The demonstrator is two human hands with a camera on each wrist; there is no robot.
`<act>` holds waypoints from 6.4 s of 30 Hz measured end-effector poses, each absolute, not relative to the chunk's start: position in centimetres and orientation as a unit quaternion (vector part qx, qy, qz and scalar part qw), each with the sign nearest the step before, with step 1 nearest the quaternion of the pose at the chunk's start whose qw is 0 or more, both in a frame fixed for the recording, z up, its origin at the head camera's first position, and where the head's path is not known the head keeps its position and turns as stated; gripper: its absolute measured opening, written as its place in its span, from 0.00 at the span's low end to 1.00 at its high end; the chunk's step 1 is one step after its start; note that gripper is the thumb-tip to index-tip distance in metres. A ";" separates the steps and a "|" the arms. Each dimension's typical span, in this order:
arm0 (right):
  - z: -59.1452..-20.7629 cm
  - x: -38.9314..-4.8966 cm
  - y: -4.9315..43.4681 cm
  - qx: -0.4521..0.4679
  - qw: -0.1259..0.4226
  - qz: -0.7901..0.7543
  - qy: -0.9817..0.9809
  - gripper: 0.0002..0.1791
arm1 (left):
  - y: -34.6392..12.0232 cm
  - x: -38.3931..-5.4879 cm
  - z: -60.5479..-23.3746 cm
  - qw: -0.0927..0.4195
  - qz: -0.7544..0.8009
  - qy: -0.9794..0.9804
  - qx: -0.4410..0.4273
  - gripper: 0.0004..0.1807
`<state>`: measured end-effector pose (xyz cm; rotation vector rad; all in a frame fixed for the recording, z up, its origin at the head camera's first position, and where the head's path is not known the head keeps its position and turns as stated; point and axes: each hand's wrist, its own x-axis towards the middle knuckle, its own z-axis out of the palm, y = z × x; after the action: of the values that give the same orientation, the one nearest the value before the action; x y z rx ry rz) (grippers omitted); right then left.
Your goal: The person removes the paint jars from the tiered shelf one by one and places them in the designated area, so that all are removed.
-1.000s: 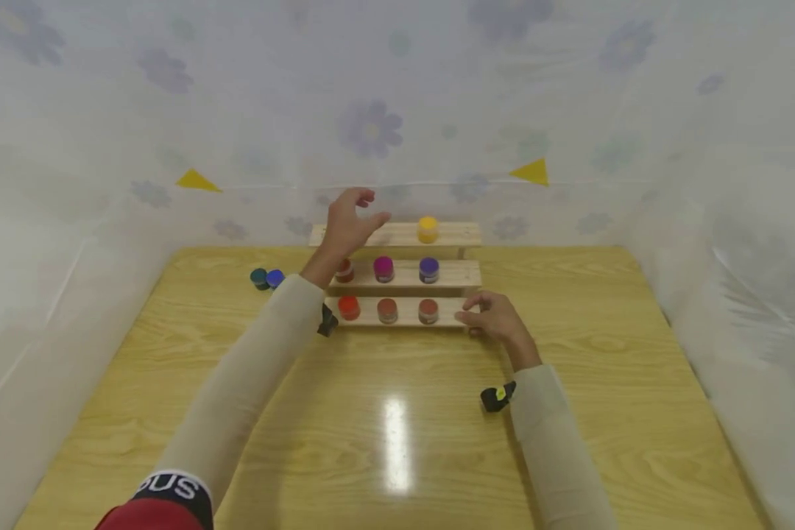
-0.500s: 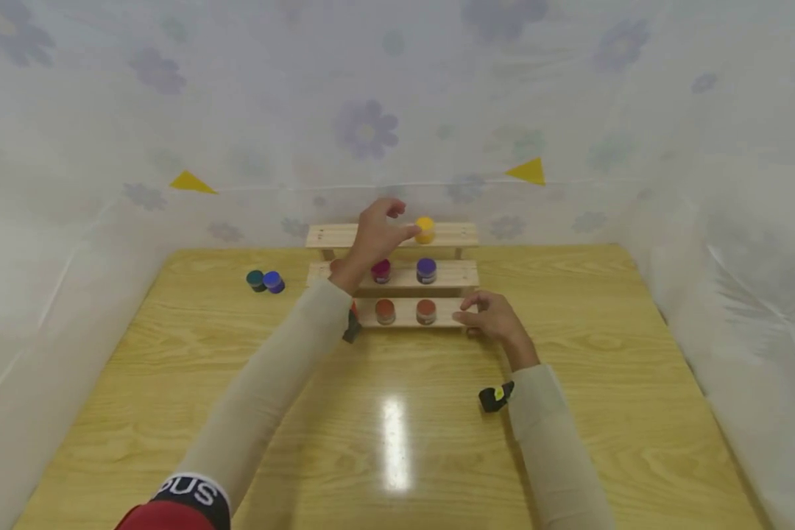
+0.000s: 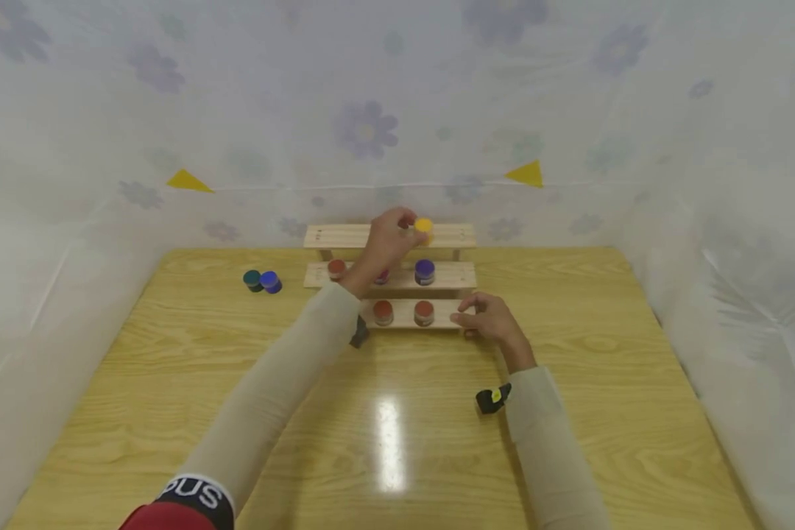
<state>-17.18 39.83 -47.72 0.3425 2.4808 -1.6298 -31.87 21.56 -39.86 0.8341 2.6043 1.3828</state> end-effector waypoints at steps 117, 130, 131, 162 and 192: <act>-48.3 -17.9 42.0 0.098 0.072 -0.523 0.843 0.20 | -1.8 -38.4 -47.5 -0.126 0.496 0.858 0.048 0.22; -48.0 -17.8 42.0 0.103 0.072 -0.524 0.843 0.22 | -3.3 -38.2 -49.3 -0.148 0.507 0.849 0.025 0.21; -48.0 -17.8 42.0 0.103 0.072 -0.525 0.842 0.22 | -3.3 -38.1 -49.4 -0.149 0.507 0.849 0.023 0.21; -47.9 -17.8 42.0 0.109 0.079 -0.524 0.841 0.23 | -4.7 -37.3 -52.1 -0.072 0.499 0.863 -0.011 0.24; -47.8 -17.8 42.0 0.102 0.074 -0.535 0.835 0.20 | -2.5 -36.7 -47.5 -0.114 0.506 0.851 0.082 0.26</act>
<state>-17.76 42.03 -47.82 0.3064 2.5066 -1.6061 -36.69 -2.52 -47.46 0.2797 2.8860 1.7163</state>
